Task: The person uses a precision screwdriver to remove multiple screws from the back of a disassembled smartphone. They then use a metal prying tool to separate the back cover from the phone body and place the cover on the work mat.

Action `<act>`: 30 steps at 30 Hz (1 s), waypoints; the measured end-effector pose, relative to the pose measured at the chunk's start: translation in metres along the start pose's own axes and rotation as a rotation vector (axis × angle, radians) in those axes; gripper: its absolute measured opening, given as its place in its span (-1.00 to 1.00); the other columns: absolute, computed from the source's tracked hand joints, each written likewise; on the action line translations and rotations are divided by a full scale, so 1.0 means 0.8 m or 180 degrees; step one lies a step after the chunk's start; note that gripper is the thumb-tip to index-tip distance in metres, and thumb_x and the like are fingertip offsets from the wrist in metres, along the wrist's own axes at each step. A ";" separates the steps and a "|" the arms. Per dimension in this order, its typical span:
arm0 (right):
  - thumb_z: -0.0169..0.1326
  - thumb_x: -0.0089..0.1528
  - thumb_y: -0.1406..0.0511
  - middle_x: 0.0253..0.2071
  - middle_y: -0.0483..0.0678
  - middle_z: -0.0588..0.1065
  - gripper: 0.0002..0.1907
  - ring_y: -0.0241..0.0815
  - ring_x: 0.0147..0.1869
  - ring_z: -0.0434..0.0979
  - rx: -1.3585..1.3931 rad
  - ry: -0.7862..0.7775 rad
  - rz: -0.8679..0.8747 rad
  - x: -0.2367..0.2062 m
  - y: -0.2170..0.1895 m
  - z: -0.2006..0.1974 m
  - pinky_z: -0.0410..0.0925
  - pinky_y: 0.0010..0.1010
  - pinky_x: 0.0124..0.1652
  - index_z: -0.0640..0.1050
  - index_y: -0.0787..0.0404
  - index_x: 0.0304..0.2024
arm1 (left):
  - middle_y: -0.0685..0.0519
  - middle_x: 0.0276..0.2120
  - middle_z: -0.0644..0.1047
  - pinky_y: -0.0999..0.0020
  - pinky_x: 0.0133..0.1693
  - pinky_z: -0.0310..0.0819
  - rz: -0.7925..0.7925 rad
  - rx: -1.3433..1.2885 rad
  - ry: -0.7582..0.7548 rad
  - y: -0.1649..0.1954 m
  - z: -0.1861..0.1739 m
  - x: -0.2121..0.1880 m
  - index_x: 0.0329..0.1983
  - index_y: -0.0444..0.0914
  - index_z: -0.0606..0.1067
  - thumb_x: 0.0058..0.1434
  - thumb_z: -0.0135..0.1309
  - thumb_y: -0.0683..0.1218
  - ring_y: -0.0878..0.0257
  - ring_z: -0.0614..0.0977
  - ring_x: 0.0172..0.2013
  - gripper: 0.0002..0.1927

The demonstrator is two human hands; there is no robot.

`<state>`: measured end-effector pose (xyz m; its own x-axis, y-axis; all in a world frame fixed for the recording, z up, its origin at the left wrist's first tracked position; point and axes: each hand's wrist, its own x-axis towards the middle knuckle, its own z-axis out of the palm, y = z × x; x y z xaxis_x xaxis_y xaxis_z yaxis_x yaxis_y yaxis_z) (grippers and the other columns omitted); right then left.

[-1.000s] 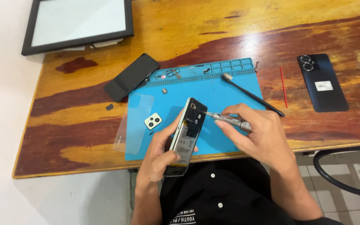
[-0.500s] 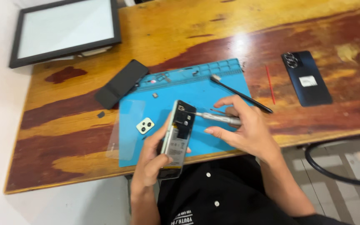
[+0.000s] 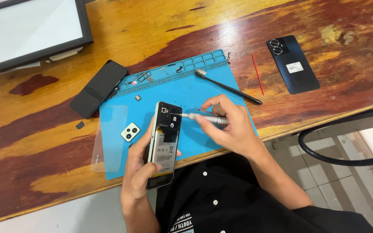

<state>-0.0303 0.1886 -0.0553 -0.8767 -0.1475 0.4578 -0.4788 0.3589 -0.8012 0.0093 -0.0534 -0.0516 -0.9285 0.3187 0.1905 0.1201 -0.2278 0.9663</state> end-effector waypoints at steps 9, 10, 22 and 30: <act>0.31 0.20 0.34 -0.59 -0.11 0.48 -0.74 -0.40 -0.61 0.33 -0.0071 -0.0049 -0.0081 0.003 -0.003 -0.001 0.12 -0.49 -0.55 0.50 0.26 -0.17 | -0.31 0.10 0.55 0.18 0.01 0.56 -0.0217 0.0015 0.0028 0.002 -0.001 0.001 0.52 -0.49 0.13 -0.24 -0.12 -0.14 0.02 0.67 -0.16 0.08; 0.31 0.20 0.34 -0.57 -0.11 0.50 -0.75 -0.42 -0.60 0.34 -0.0074 -0.0040 -0.0116 0.004 -0.003 -0.002 0.13 -0.50 -0.55 0.50 0.26 -0.17 | -0.31 0.11 0.55 0.18 0.02 0.57 -0.0195 0.0012 0.0022 0.001 -0.001 0.002 0.52 -0.49 0.13 -0.25 -0.12 -0.14 0.02 0.68 -0.15 0.08; 0.30 0.21 0.33 -0.59 -0.15 0.47 -0.80 -0.46 -0.62 0.33 -0.0006 -0.0050 -0.0013 0.002 -0.008 -0.004 0.13 -0.52 -0.58 0.54 0.25 -0.22 | -0.28 0.14 0.53 0.20 -0.02 0.59 -0.0249 0.0020 -0.0052 0.006 0.002 0.003 0.52 -0.47 0.11 -0.24 -0.15 -0.15 0.04 0.68 -0.16 0.08; 0.30 0.20 0.34 -0.57 -0.11 0.50 -0.76 -0.44 -0.58 0.37 0.0029 -0.0065 -0.0074 0.004 -0.004 -0.002 0.17 -0.52 -0.54 0.50 0.27 -0.19 | -0.25 0.11 0.55 0.23 -0.01 0.58 -0.0271 -0.0016 0.0024 0.004 0.001 0.005 0.52 -0.44 0.14 -0.20 -0.12 -0.13 0.06 0.69 -0.15 0.05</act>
<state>-0.0320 0.1884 -0.0509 -0.8660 -0.1746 0.4685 -0.4994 0.3468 -0.7939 0.0065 -0.0524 -0.0474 -0.9379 0.3301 0.1065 0.0390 -0.2049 0.9780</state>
